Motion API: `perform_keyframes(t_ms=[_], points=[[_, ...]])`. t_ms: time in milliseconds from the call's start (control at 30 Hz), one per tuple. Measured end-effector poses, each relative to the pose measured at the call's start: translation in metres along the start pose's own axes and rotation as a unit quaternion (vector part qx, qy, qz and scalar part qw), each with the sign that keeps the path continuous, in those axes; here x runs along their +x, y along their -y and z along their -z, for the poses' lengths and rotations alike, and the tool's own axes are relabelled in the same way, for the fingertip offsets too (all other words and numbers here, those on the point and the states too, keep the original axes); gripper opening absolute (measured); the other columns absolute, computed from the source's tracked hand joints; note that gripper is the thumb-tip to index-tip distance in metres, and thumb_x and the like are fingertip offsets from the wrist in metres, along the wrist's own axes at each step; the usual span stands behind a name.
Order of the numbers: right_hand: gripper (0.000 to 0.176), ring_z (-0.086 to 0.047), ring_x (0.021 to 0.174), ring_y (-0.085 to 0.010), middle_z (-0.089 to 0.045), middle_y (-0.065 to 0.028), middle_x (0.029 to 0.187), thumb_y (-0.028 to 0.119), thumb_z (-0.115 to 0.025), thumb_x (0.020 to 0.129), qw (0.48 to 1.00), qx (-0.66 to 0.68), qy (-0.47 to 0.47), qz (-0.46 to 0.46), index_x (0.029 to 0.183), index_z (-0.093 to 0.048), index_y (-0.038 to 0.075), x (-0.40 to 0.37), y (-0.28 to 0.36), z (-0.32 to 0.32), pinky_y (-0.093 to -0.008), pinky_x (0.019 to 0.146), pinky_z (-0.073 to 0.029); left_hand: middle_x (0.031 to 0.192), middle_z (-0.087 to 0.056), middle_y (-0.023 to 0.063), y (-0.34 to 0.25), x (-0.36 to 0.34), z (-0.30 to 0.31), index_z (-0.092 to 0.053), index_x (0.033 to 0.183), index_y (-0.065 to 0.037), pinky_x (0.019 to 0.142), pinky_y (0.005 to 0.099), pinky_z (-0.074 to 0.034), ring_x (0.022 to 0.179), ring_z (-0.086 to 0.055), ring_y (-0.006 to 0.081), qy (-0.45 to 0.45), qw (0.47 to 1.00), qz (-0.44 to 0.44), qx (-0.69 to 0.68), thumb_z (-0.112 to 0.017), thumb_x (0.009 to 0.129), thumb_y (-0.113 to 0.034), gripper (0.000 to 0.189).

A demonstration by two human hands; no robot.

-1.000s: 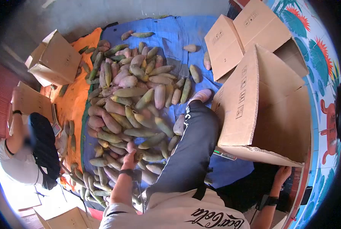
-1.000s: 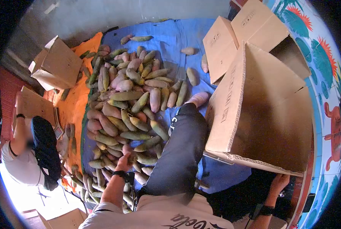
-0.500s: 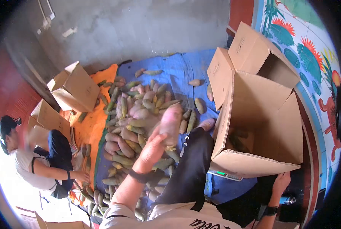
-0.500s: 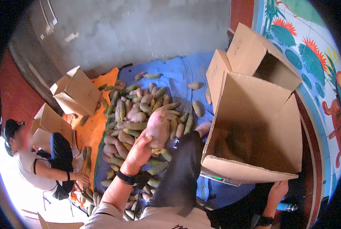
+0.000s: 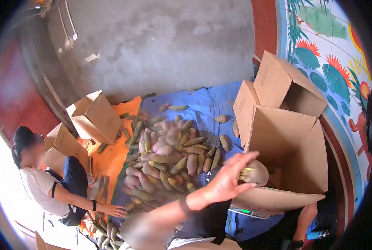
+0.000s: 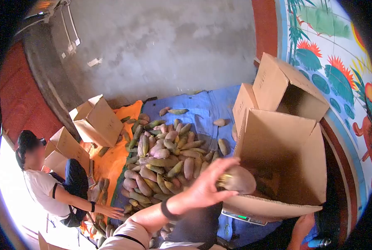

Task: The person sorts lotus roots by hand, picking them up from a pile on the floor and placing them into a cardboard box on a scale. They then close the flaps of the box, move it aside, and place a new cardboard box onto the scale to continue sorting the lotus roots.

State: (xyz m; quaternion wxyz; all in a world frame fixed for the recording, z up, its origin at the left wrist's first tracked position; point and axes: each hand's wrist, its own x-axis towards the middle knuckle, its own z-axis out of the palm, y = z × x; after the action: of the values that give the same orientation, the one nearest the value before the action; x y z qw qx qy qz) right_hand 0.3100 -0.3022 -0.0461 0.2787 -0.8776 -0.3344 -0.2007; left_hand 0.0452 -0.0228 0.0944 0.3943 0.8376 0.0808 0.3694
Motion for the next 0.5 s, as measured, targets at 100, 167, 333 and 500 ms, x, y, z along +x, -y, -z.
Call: perform_keyframes(t_ms=[100, 167, 333, 500], points=[[0.027, -0.054, 0.09, -0.0411, -0.056, -0.026, 0.1, 0.006, -0.043, 0.084, 0.999, 0.034, 0.01, -0.013, 0.106, -0.052, -0.007, 0.003, 0.004, 0.002, -0.0434, 0.078, -0.043, 0.11, -0.051, 0.0141, 0.022, -0.007, -0.017, -0.05, 0.114, -0.004, 0.087, 0.0377, -0.041, 0.102, -0.049, 0.0306, 0.028, 0.991, -0.07, 0.114, -0.068, 0.068, -0.008, 0.049], [0.026, -0.055, 0.088, -0.0407, -0.057, -0.0256, 0.099, 0.007, -0.043, 0.084, 0.999, 0.041, -0.011, -0.012, 0.104, -0.053, -0.006, 0.004, 0.009, 0.003, -0.0426, 0.076, -0.044, 0.113, -0.05, 0.0154, 0.028, -0.013, -0.02, -0.05, 0.114, -0.003, 0.088, 0.0385, -0.04, 0.104, -0.048, 0.0312, 0.007, 0.986, -0.096, 0.139, -0.065, 0.072, -0.009, 0.045], [0.031, -0.051, 0.101, -0.0409, -0.054, -0.0271, 0.108, 0.0, -0.039, 0.082, 0.997, 0.076, 0.013, -0.015, 0.11, -0.05, -0.008, 0.0, -0.005, -0.005, -0.0408, 0.086, -0.041, 0.115, -0.048, 0.0191, 0.032, -0.031, -0.006, -0.048, 0.115, -0.001, 0.091, 0.0388, -0.038, 0.106, -0.047, 0.0346, -0.15, 0.983, 0.0, 0.109, -0.058, 0.078, -0.011, 0.04], [0.032, -0.051, 0.101, -0.0404, -0.053, -0.0273, 0.109, 0.003, -0.039, 0.083, 0.999, 0.03, 0.03, -0.027, 0.111, -0.049, -0.008, 0.0, -0.002, 0.003, -0.0413, 0.087, -0.04, 0.102, -0.054, 0.019, 0.096, -0.083, 0.014, -0.051, 0.108, 0.0, 0.085, 0.0378, -0.041, 0.097, -0.051, 0.0347, -0.179, 0.956, 0.136, 0.186, -0.056, 0.08, -0.014, 0.031]])
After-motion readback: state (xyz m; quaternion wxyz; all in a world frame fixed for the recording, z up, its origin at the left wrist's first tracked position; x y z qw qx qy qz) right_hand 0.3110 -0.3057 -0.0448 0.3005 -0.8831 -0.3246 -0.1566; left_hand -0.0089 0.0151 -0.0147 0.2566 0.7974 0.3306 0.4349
